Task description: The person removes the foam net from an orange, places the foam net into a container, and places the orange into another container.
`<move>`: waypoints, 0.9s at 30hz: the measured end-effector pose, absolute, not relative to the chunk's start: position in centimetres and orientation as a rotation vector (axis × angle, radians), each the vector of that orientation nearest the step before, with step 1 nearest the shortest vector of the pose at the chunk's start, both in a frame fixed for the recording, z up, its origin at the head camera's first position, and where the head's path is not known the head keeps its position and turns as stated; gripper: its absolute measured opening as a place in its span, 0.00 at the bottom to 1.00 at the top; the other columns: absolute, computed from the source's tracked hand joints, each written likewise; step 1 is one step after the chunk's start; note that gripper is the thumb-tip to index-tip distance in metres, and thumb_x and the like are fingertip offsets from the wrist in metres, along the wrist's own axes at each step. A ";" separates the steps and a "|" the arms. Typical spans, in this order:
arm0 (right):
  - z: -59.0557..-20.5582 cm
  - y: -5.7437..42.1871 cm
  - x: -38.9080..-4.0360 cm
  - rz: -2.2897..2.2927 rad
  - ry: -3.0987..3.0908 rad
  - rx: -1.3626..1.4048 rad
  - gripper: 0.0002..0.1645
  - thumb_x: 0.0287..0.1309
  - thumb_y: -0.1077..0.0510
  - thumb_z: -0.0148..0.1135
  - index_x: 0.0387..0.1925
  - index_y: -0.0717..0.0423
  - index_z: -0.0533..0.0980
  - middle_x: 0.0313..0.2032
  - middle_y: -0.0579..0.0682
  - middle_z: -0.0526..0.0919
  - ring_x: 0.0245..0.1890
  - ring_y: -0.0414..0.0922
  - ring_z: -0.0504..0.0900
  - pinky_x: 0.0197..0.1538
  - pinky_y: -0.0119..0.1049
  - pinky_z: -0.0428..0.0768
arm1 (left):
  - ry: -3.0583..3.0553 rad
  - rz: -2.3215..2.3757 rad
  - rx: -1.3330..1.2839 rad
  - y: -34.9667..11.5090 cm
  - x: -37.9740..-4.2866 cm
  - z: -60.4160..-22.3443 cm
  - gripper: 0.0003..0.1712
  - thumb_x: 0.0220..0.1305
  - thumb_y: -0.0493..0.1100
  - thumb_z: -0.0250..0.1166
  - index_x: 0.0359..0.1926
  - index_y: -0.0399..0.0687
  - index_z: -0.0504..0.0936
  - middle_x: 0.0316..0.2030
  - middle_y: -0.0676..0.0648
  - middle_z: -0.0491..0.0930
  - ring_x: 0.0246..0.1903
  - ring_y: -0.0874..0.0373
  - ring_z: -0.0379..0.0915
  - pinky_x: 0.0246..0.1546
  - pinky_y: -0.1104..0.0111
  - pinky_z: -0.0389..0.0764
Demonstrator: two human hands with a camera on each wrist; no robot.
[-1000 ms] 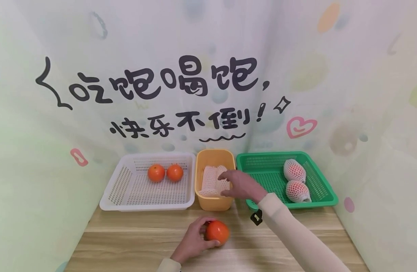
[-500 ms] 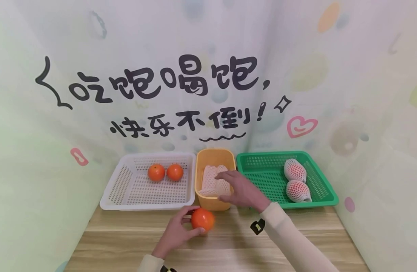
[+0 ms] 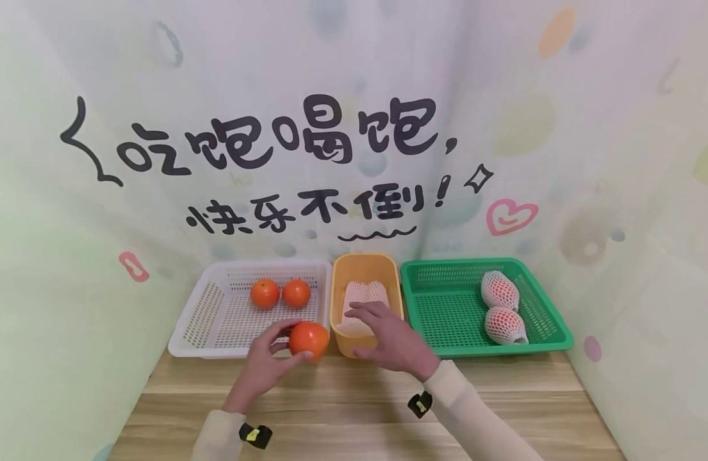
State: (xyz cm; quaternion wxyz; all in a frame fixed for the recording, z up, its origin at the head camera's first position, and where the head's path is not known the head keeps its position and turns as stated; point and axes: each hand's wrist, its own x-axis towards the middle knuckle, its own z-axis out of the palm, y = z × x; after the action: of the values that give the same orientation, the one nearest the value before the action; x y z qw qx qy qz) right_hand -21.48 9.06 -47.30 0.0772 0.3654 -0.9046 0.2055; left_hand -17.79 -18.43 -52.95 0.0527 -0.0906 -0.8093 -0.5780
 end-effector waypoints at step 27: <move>-53.8 1.3 -20.2 0.350 -2.556 1.199 0.20 0.52 0.56 0.67 0.50 0.49 0.78 0.50 0.41 0.80 0.51 0.36 0.75 0.51 0.26 0.76 | -2.944 -1.182 -0.319 -21.9 -26.4 -50.3 0.38 0.43 0.54 0.75 0.58 0.56 0.73 0.49 0.52 0.76 0.45 0.54 0.72 0.46 0.60 0.78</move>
State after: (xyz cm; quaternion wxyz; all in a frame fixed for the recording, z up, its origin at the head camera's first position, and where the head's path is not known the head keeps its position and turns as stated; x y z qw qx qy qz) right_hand -20.16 1.26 -53.77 0.1480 0.4170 -0.8885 0.1216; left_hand -26.37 -21.87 -50.35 -0.0234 -0.1000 -0.9231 -0.3706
